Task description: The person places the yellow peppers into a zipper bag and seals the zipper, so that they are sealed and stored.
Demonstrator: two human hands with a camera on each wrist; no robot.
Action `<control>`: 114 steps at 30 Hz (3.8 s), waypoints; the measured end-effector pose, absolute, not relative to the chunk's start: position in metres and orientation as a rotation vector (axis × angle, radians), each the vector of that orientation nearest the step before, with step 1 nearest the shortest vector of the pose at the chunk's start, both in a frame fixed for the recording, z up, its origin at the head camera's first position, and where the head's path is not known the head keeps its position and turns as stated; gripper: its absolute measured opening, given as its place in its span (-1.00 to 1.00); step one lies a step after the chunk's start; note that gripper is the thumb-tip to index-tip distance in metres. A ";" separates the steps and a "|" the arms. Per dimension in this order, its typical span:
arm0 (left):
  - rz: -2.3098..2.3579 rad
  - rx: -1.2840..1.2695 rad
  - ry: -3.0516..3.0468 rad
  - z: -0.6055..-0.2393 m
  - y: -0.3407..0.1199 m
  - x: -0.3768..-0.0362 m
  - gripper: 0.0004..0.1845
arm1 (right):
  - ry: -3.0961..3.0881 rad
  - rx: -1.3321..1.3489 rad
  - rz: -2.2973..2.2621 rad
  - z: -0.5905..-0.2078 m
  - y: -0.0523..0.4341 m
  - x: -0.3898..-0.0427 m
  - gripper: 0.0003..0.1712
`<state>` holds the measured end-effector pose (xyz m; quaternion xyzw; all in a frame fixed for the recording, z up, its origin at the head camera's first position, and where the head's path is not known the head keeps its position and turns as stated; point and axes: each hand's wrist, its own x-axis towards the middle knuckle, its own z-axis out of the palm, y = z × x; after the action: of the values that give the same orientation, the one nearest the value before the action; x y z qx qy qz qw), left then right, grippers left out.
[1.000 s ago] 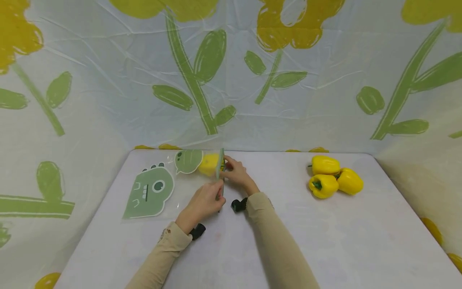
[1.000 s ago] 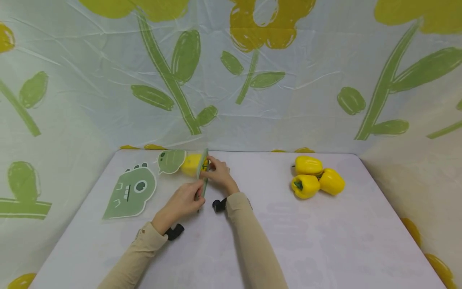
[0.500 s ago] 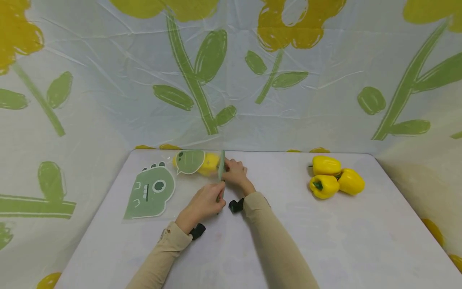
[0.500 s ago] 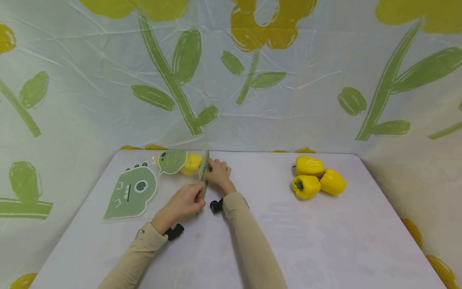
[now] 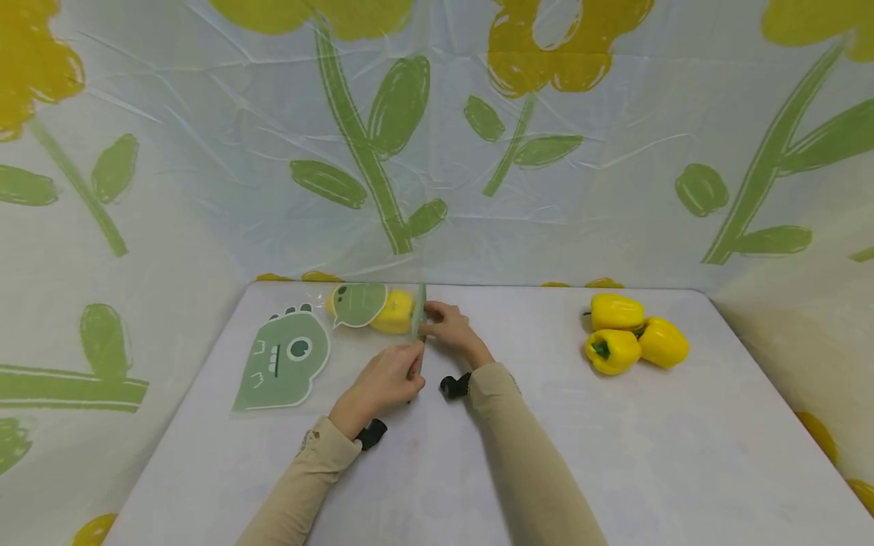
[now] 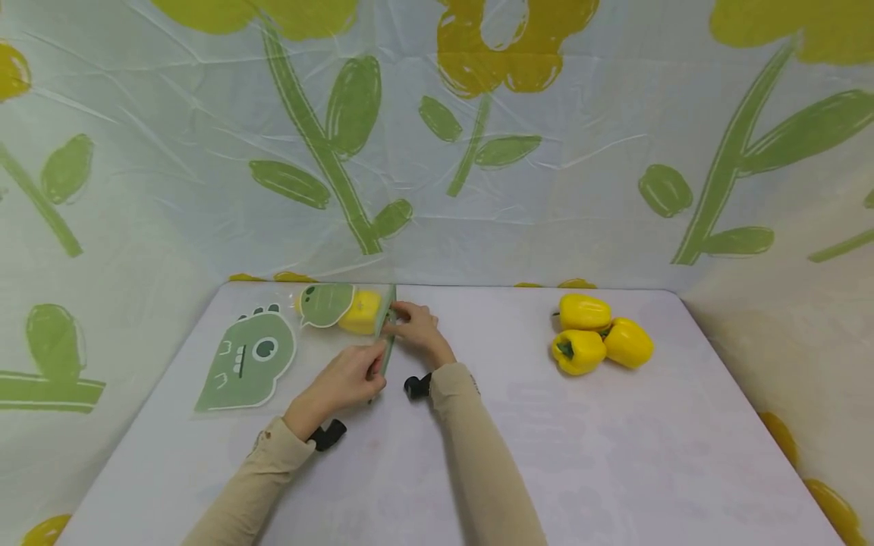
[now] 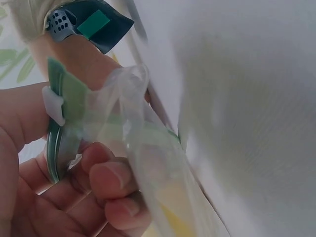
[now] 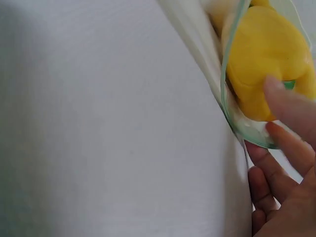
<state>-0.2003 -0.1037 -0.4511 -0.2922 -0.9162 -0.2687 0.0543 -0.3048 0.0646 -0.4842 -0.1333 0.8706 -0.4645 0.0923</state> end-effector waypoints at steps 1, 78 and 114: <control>-0.816 -0.891 -2.783 -0.451 -0.104 -0.200 -0.69 | 2.579 -0.380 -1.393 -0.485 0.065 -0.304 -0.37; -0.849 -0.834 -2.739 -0.460 -0.088 -0.192 -0.73 | 2.999 -0.470 -0.903 -0.425 0.334 -0.203 -0.26; -0.845 -0.837 -2.751 -0.462 -0.088 -0.193 -0.75 | 2.864 -0.055 -1.480 -0.418 0.315 -0.203 -0.11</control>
<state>-0.1931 -0.0885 -0.4615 -0.2786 -0.9155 -0.2812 0.0724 -0.2031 0.3147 -0.4180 -0.0171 0.8875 -0.4586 -0.0413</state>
